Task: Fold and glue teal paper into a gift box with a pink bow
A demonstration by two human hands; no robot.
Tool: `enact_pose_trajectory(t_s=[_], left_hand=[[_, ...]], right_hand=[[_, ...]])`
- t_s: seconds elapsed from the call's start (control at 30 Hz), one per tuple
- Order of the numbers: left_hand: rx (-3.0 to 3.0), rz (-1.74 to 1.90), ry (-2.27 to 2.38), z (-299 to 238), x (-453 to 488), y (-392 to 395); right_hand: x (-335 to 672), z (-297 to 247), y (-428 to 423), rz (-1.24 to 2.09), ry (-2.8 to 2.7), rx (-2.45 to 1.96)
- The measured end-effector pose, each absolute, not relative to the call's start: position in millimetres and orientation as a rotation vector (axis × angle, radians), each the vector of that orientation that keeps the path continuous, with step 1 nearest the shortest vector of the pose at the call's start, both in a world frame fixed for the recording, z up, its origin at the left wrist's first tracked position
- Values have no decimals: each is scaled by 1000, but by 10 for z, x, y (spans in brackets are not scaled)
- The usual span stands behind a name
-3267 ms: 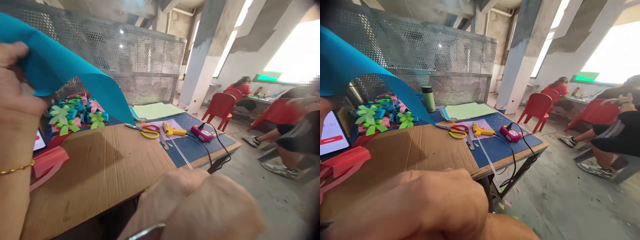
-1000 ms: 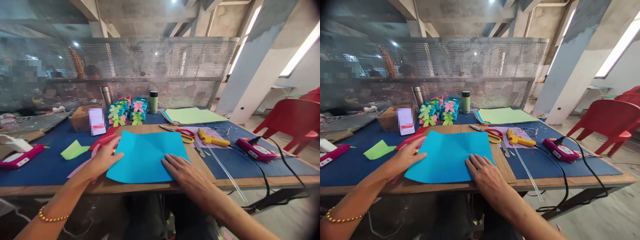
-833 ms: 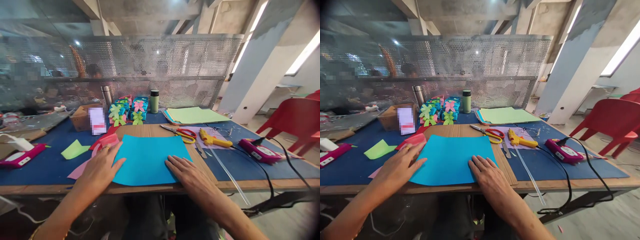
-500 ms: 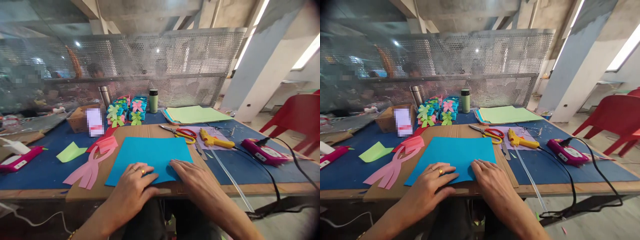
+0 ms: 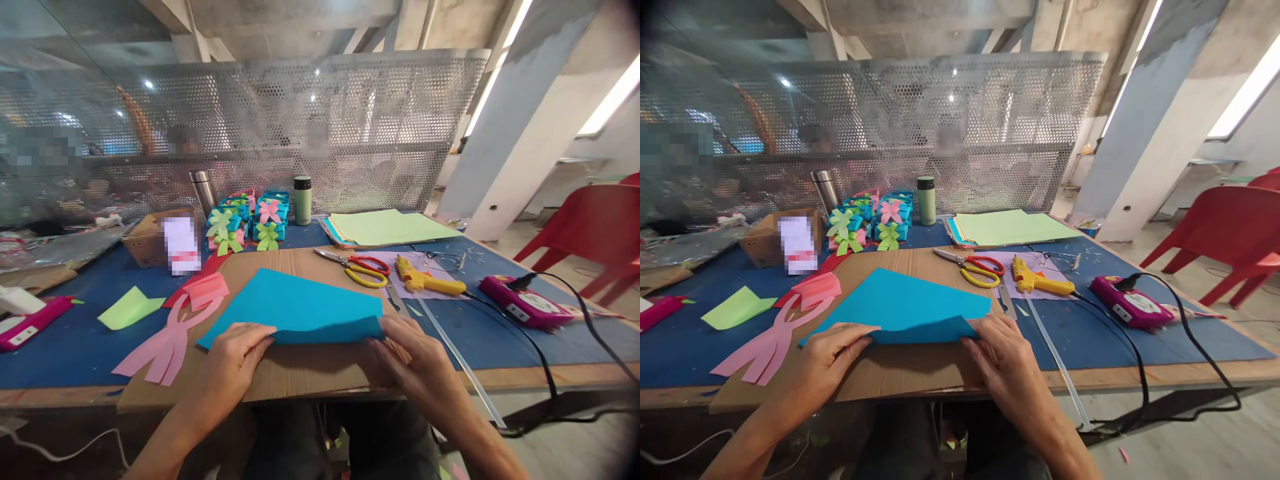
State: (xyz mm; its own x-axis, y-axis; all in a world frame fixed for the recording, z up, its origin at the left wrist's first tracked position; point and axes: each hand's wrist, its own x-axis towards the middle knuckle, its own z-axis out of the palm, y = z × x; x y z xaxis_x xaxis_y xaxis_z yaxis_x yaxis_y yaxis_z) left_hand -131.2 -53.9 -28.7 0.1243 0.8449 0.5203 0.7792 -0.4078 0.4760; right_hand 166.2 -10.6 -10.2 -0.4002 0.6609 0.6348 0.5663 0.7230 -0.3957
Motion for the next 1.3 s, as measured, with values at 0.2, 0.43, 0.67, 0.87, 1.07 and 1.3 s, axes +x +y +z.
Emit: enact_pose_trajectory(t_s=[0.2,0.43,0.67,0.87,1.07,1.3], left_hand=[[2582,1036,1493,-177,-1373,-628],[2575,1044,1563,-58,-970,-630],[2102,722,1791,38,-1043,133],[2141,607,1737,92,-1151,461],[2196,538,1795,22,-1084,676],[2209,491,1921,4,-1011,656]], right_hand=[[1631,-76,-211,244,-2210,-710],[1442,-181,-193,92,-2163,-879],[1598,-296,-28,-91,-1976,-1055],[1618,-361,-25,-372,-2183,-968],[1581,-363,-52,-459,-2292,-986],[1574,-379,-54,-381,-2325,-1028]])
